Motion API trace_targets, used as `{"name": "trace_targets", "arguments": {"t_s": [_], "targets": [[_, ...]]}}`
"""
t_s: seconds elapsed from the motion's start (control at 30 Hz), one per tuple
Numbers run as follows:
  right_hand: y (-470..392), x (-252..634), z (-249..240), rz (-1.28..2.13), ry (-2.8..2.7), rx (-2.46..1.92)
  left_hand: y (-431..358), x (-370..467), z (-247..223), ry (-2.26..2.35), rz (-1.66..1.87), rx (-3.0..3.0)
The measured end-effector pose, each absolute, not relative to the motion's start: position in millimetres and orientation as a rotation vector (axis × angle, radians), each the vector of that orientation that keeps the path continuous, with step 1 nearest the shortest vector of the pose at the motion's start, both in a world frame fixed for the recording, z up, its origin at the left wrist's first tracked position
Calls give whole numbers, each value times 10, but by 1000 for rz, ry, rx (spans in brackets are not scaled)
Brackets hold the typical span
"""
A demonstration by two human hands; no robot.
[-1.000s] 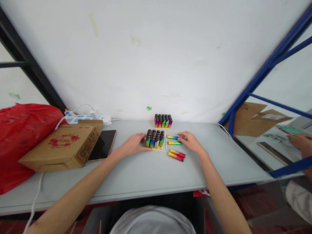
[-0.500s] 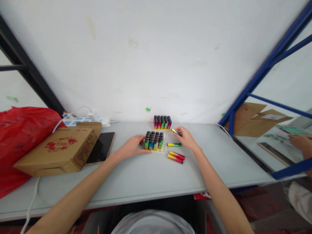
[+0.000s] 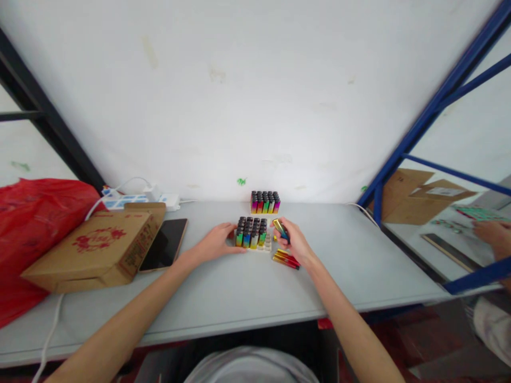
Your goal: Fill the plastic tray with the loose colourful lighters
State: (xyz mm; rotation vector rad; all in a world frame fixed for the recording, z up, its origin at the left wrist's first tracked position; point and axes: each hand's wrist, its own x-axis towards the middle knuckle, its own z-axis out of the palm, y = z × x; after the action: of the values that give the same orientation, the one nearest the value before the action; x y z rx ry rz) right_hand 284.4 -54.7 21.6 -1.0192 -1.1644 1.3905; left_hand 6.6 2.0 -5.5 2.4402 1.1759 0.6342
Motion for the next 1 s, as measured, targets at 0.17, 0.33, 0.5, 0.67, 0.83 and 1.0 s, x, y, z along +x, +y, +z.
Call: {"name": "trace_targets", "arguments": {"t_s": [0.17, 0.33, 0.5, 0.67, 0.83, 1.0], "targets": [[-547, 2855, 155, 1240, -1299, -1028, 27, 66, -75, 1180, 636, 2436], [-512, 2965, 126, 1125, -1171, -1039, 28, 63, -79, 1179, 636, 2442], [-486, 2988, 124, 997, -1114, -1046, 34, 61, -76, 1192, 609, 2460], [-520, 2927, 154, 1062, -1138, -985, 37, 59, -70, 1197, 592, 2467], [-618, 2825, 178, 1289, -1176, -879, 44, 58, -89, 1188, 607, 2466], [-633, 2737, 116, 1353, -1115, -1006, 48, 64, -94, 1183, 605, 2463]]}}
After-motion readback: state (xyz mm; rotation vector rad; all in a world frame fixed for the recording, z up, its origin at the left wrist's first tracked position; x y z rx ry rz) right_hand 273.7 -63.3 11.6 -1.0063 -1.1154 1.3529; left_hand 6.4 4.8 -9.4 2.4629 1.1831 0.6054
